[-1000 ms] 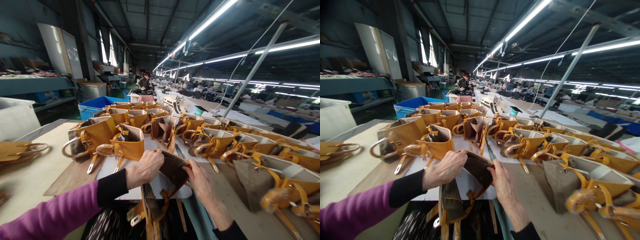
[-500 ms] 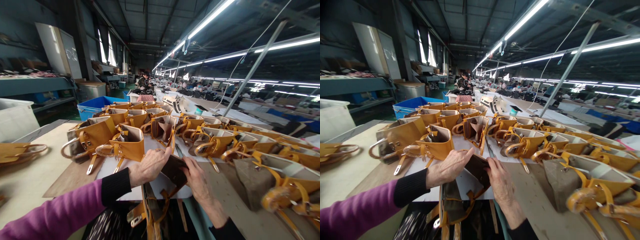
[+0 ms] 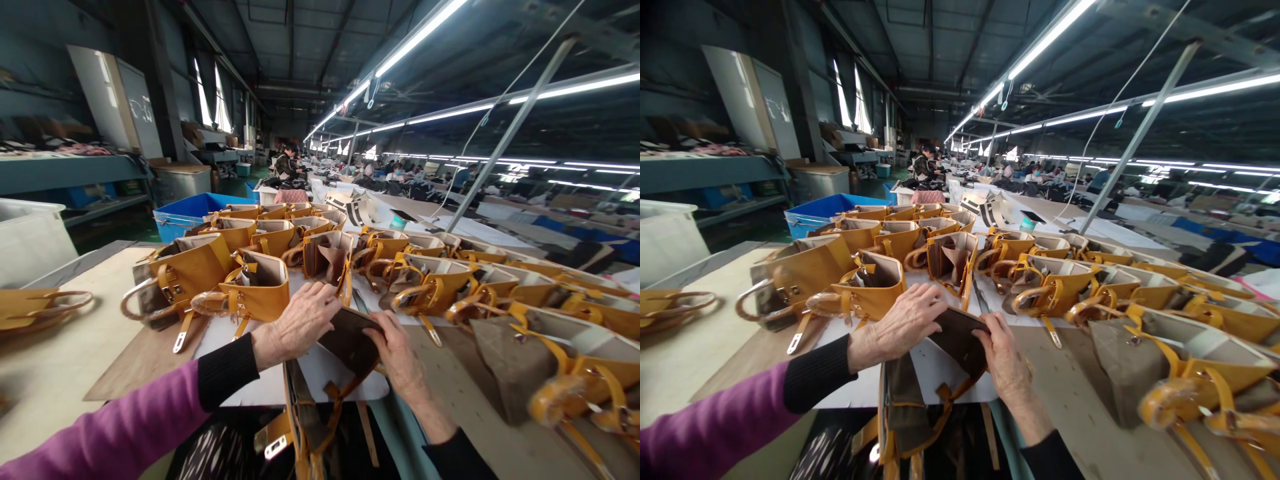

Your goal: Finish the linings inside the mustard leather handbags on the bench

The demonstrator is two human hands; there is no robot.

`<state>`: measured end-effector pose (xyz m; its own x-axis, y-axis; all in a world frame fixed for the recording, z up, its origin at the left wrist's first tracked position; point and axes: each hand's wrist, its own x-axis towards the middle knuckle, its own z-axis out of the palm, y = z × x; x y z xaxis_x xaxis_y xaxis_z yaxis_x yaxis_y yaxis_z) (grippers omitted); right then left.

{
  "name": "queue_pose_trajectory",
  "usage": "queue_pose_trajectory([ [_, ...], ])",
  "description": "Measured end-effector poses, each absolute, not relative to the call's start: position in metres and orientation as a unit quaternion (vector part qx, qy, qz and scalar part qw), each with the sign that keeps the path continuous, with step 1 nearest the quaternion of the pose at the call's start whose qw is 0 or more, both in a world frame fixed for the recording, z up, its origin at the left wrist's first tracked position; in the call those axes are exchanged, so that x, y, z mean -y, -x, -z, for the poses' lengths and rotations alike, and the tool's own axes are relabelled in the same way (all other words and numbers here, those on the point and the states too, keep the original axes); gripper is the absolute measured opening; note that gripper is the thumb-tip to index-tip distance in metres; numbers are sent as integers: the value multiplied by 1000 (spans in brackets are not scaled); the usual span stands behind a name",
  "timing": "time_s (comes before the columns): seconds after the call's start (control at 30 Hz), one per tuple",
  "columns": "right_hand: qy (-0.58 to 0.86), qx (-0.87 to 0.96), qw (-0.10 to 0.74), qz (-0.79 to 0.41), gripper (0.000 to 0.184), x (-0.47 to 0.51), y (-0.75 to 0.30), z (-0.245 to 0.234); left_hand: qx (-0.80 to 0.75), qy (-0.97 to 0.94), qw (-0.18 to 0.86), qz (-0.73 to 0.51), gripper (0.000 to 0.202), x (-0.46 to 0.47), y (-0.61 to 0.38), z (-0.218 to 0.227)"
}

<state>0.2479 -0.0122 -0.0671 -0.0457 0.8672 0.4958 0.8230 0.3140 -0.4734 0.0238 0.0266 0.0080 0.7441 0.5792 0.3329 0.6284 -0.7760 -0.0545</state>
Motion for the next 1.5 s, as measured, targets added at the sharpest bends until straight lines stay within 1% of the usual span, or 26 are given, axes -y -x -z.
queue_pose_trajectory([
  [0.07, 584, 724, 365, -28, 15, 13, -248, 68, 324, 934, 74, 132, 10, -27, -23, -8],
  [0.23, 584, 722, 370, -14, 14, 14, -248, 69, 339, 934, 40, 104, 16, -28, -20, -8],
  [0.33, 587, 723, 364, 2, 13, 14, -247, 69, 335, 935, 29, 116, 12, -31, -22, -5],
  [0.4, 591, 722, 360, 11, 13, 15, -246, 67, 329, 936, 11, 125, 12, -35, -24, -3],
  [0.5, 591, 723, 358, 7, 16, 16, -245, 65, 344, 926, -46, 150, 15, -42, -28, -1],
  [0.63, 587, 725, 361, 5, 13, 17, -244, 64, 376, 901, -99, 191, 15, -46, -31, 1],
  [0.77, 586, 718, 375, 17, 11, 15, -243, 66, 394, 896, -94, 179, 17, -49, -34, 2],
  [0.97, 564, 706, 426, 29, 14, 8, -244, 73, 405, 893, -75, 181, 17, -51, -37, 3],
  [1.27, 564, 696, 440, -60, 25, 0, -247, 60, 427, 883, -94, 172, 16, -51, -40, -3],
  [1.5, 560, 690, 457, -51, 28, -6, -245, 65, 444, 880, -80, 151, 17, -56, -43, -3],
])
